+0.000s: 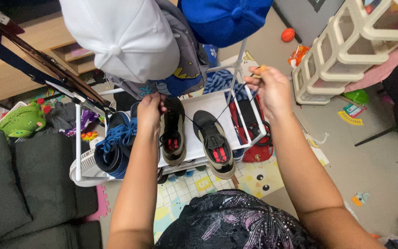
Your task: The person removes a black shoelace from a dark sneaker on a white shoe rack, then threads and ties the lace back into the same shoe. The hands work on one shoe at a time, pulling the lace through eyelets and forming a knot.
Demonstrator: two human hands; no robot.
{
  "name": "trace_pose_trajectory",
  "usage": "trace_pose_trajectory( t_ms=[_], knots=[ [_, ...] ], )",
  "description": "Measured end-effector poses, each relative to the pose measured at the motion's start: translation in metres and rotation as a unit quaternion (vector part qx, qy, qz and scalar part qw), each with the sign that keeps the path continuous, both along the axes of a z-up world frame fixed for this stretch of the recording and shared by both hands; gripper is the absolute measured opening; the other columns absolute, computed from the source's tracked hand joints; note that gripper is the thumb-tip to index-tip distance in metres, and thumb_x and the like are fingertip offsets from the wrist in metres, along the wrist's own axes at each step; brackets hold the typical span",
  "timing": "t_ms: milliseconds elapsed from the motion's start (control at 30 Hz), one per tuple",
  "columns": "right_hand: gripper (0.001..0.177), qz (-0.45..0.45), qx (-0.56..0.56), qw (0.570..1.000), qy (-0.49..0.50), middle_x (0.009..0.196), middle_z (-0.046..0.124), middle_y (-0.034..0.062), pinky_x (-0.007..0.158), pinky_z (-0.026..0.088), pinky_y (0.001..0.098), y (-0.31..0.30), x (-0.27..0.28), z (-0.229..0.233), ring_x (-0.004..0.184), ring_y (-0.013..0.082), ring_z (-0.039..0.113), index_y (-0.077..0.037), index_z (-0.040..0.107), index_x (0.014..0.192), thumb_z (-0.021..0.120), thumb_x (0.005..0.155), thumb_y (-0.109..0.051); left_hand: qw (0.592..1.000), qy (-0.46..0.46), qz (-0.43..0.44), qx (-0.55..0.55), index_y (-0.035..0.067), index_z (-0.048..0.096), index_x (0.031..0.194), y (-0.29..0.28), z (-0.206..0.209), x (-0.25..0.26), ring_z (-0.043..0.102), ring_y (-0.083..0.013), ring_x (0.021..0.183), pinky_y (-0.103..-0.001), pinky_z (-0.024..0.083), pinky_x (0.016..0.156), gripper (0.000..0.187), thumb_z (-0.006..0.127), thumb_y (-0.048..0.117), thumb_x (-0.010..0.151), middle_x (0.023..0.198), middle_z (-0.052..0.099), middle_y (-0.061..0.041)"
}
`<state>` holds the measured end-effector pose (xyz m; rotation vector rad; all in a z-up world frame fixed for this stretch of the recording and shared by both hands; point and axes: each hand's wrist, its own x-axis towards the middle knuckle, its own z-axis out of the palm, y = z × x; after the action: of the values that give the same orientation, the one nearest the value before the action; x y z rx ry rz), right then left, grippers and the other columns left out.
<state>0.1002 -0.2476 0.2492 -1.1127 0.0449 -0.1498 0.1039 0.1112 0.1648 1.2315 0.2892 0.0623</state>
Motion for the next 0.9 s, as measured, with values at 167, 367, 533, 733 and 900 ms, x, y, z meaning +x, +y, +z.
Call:
trace_pose_trajectory(
  t_ms=[167, 367, 533, 733, 900],
  knots=[
    [0.027, 0.058, -0.055, 0.988, -0.128, 0.096, 0.069, 0.0101, 0.085, 0.057, 0.0313, -0.002, -0.039, 0.06, 0.089, 0.0185, 0.072, 0.004, 0.067, 0.118, 0.056, 0.112, -0.02, 0.997, -0.059, -0.016, -0.047, 0.003, 0.067, 0.095, -0.014, 0.052, -0.037, 0.068, -0.0152, 0.075, -0.03, 0.057, 0.072, 0.016, 0.063, 0.018, 0.102, 0.09, 0.069, -0.006],
    [0.016, 0.075, -0.075, 0.973, -0.205, 0.111, 0.073, 0.0116, 0.095, 0.059, 0.0324, 0.032, -0.079, 0.112, 0.099, 0.0178, 0.072, 0.006, 0.066, 0.112, 0.065, 0.108, -0.009, 0.98, -0.186, -0.056, 0.036, -0.005, 0.073, 0.102, -0.058, 0.09, -0.053, 0.071, -0.0132, 0.09, -0.027, 0.058, 0.086, 0.014, 0.072, 0.008, 0.098, 0.103, 0.076, -0.013],
    [0.038, 0.156, -0.128, 0.938, -0.28, 0.128, 0.064, 0.0099, 0.108, 0.055, 0.0336, 0.043, -0.086, 0.119, 0.121, 0.0188, 0.067, 0.004, 0.061, 0.131, 0.074, 0.095, 0.003, 0.974, -0.21, -0.043, 0.079, -0.005, 0.07, 0.11, -0.089, 0.097, -0.056, 0.072, -0.0117, 0.089, -0.024, 0.058, 0.084, 0.019, 0.073, -0.001, 0.092, 0.1, 0.076, -0.01],
    [0.051, 0.196, -0.205, 0.922, -0.265, 0.13, 0.056, 0.0083, 0.105, 0.056, 0.035, 0.068, -0.067, 0.084, 0.122, 0.0205, 0.064, 0.005, 0.057, 0.134, 0.078, 0.088, -0.003, 0.976, -0.212, -0.005, -0.049, 0.005, 0.061, 0.112, -0.099, 0.085, -0.053, 0.074, -0.0124, 0.086, -0.028, 0.061, 0.08, 0.025, 0.068, -0.003, 0.09, 0.092, 0.076, -0.009],
    [0.041, -0.018, -0.513, 0.846, -0.145, 0.109, 0.063, 0.0141, 0.086, 0.059, 0.034, 0.053, -0.055, 0.056, 0.095, 0.0261, 0.071, 0.002, 0.071, 0.114, 0.085, 0.083, -0.021, 0.952, -0.168, 0.027, 0.254, 0.0, 0.071, 0.111, -0.073, 0.064, -0.056, 0.07, -0.0259, 0.091, -0.038, 0.055, 0.086, 0.018, 0.072, 0.008, 0.095, 0.094, 0.075, -0.011]
  ],
)
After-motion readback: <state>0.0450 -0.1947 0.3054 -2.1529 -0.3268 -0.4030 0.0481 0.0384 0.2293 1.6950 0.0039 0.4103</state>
